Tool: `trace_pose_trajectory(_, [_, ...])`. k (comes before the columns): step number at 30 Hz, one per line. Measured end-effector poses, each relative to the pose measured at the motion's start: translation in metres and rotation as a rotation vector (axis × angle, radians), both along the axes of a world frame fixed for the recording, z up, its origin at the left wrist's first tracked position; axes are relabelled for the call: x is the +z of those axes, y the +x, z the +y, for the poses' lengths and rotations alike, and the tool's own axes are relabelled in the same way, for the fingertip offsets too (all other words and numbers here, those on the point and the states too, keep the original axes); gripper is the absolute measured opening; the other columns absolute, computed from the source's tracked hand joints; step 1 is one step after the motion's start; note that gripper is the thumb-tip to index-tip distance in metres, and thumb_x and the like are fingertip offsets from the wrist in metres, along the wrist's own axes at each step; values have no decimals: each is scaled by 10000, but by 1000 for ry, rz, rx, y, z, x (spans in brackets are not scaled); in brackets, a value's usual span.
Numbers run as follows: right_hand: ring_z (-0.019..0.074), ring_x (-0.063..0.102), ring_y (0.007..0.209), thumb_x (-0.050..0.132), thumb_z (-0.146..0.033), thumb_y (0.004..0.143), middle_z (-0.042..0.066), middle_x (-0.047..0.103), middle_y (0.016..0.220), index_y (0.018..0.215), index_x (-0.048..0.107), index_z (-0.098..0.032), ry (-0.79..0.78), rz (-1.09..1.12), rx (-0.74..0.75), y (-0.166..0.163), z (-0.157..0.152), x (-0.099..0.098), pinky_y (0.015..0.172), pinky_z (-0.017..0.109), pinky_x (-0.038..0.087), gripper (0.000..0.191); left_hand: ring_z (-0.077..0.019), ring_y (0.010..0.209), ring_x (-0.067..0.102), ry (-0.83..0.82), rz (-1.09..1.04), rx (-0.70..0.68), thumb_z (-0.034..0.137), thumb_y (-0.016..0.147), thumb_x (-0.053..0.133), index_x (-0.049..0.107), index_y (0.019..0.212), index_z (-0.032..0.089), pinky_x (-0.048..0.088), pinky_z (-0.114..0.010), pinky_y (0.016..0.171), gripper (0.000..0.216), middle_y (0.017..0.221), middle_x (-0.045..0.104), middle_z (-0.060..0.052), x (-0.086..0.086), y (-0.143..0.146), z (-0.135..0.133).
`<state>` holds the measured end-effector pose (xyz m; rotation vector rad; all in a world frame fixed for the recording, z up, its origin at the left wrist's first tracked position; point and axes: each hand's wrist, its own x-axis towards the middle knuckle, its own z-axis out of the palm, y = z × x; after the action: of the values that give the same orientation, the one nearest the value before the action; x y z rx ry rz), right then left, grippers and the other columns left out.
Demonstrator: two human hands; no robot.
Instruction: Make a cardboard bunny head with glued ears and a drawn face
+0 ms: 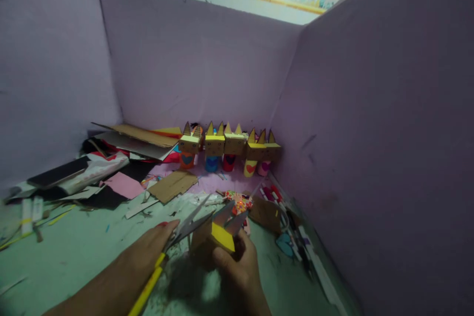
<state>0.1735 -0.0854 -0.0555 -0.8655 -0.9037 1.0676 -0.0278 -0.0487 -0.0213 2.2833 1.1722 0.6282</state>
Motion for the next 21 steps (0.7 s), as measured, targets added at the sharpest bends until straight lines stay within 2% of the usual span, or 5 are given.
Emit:
trace_pose_trajectory(4, [351,668,921,794,-451,579,124,730,979,1040,635,-196,3,-74,40,4,1,-6,758,432,535,550,-324,1172,527,-4,72,-9,154,676,465,363,1420,198,429,-462,957,752,1293,574,-158,-18,6,-2])
trace_pose_trajectory(8, [365,679,911,845,-450,480,111,747,954,950,656,-224,-72,-116,-4,4,0,-3,766,454,544,555,-338,1171,527,24,50,-28,146,697,450,353,1425,210,445,-471,930,738,1318,557,-156,-31,10,-3])
trace_pose_trajectory(13, [342,699,845,863,-450,442,87,758,904,879,658,-253,-109,-144,13,2,-2,5,738,448,559,522,-336,1180,522,35,55,-29,92,689,438,368,1418,199,438,-453,946,741,1336,541,-160,-34,14,-5])
trace_pose_trajectory(17, [334,703,815,861,-469,437,89,760,876,869,663,-244,-94,-152,8,1,-1,1,710,429,565,526,-323,1108,575,60,116,7,91,720,404,346,1427,196,467,-436,912,717,1295,573,-168,-32,19,-7])
trace_pose_trajectory(21, [334,701,833,852,-503,443,97,758,888,887,662,-216,-102,-149,-13,-1,-2,-2,700,400,568,562,-319,1114,565,84,160,-27,94,748,370,300,1437,124,480,-433,893,693,1293,560,-201,-33,21,-9])
